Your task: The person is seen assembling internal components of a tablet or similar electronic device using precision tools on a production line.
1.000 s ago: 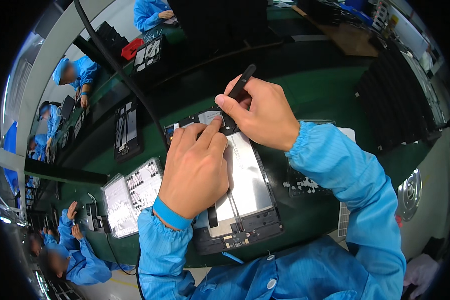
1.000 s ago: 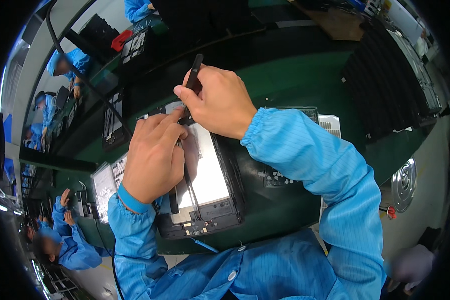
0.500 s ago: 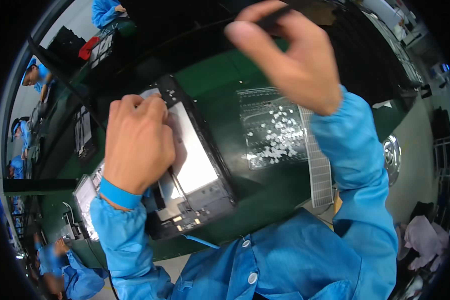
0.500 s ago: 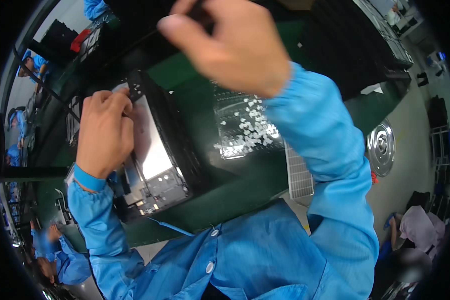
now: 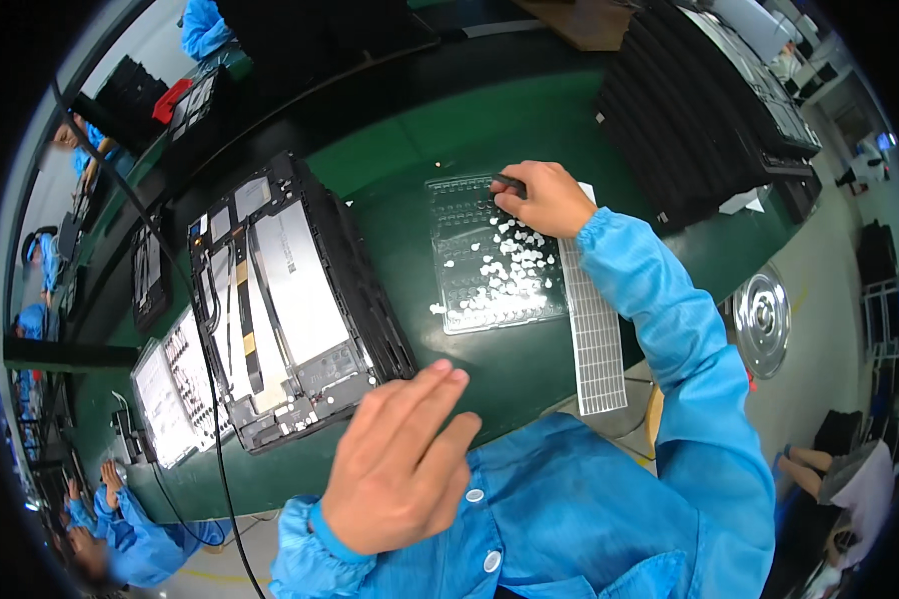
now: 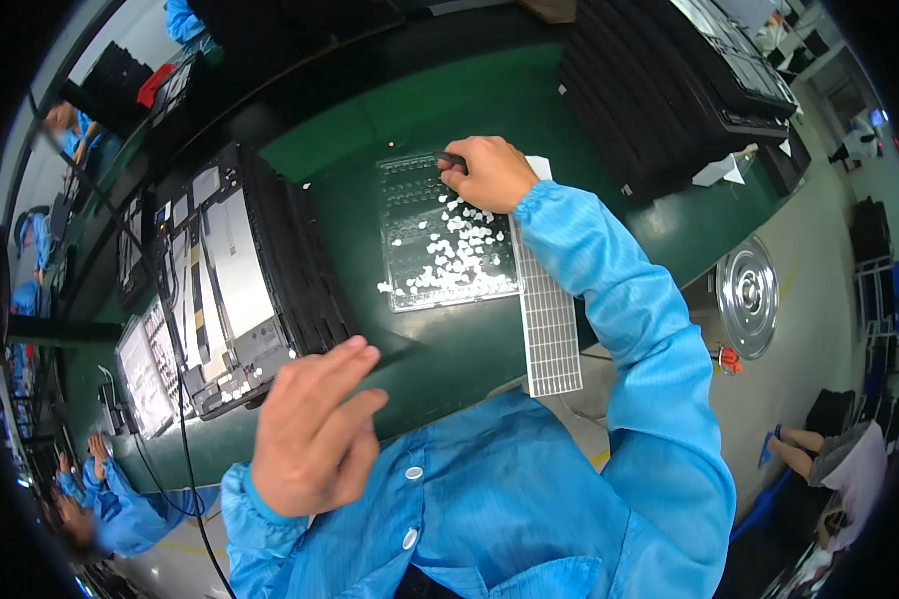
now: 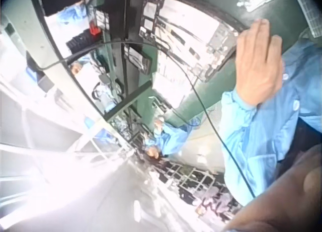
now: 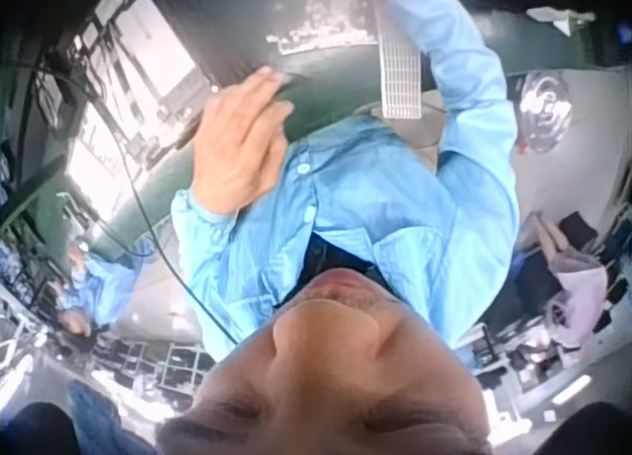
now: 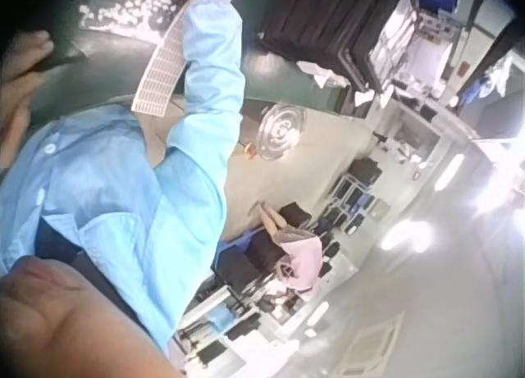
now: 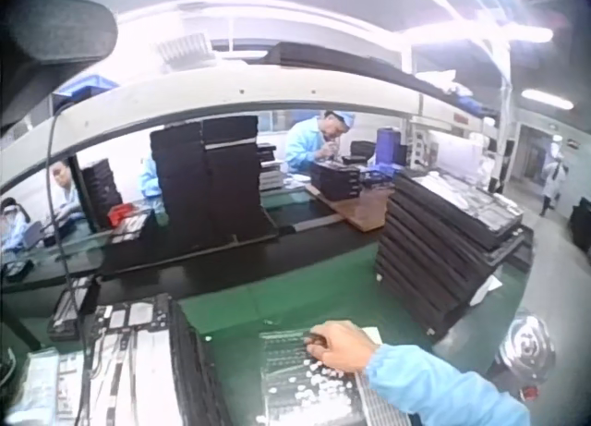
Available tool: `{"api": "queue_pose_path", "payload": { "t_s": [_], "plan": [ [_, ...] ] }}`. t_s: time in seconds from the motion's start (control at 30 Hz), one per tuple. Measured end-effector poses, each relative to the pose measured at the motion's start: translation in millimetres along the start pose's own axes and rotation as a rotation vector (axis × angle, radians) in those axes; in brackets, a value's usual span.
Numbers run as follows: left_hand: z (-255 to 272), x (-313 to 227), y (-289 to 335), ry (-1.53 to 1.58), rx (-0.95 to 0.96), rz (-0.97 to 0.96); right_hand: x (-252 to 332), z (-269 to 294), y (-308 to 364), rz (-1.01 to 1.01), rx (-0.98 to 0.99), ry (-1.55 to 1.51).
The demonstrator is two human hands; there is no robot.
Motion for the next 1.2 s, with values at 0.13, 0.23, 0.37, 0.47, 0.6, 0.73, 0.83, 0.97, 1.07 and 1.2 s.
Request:
{"api": "queue_pose_path", "payload": {
  "t_s": [0.13, 0.23, 0.37, 0.47, 0.6, 0.73, 0.83, 0.97, 1.07, 1.2],
  "plan": [
    [-15.6, -7.3, -3.8, 0.082, -0.055, -0.055, -1.6, -0.9, -19.2, -0.077, 0.053, 0.132],
    [-23.1, -13.5, -9.1, 0.137, -0.077, -0.037, 9.2, 2.7, -24.7, -0.23, 0.095, 0.113],
    [-45.9, -15.0, -12.9, 0.192, -0.001, -0.08, 9.9, -1.2, -33.5, -0.382, 0.158, 0.138],
    [-56.3, -11.8, -14.5, 0.224, 0.002, -0.099, 6.3, -2.5, -39.4, -0.41, 0.179, 0.154],
    [-68.1, -7.7, -12.2, 0.275, -0.007, -0.106, 11.3, -8.9, -40.2, -0.406, 0.222, 0.223],
    [-76.7, -6.1, -7.8, 0.313, -0.017, -0.126, -4.3, -10.8, -43.1, -0.343, 0.203, 0.207],
    [-79.5, -4.6, -4.1, 0.329, -0.025, -0.121, 15.0, -3.9, -36.5, -0.33, 0.164, 0.089],
    [-79.0, -3.9, -1.7, 0.319, -0.032, -0.134, 23.5, -14.8, -45.6, -0.379, 0.158, 0.17],
    [-82.5, -1.1, 1.2, 0.322, -0.047, -0.13, 11.5, -21.6, -53.3, -0.376, 0.138, 0.261],
    [-93.2, 6.6, 3.7, 0.445, -0.092, -0.132, 8.0, -15.4, -42.1, -0.253, 0.113, 0.18]
  ]
}}
Point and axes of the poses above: each hand's wrist, its own y-axis away from the middle knuckle, its own z-axis out of the back of the hand, x = y × z, the point moved 4 cm from there along -y, towards the middle knuckle, and after that the axes turned 15 degrees about x, right-handed, at the moved point
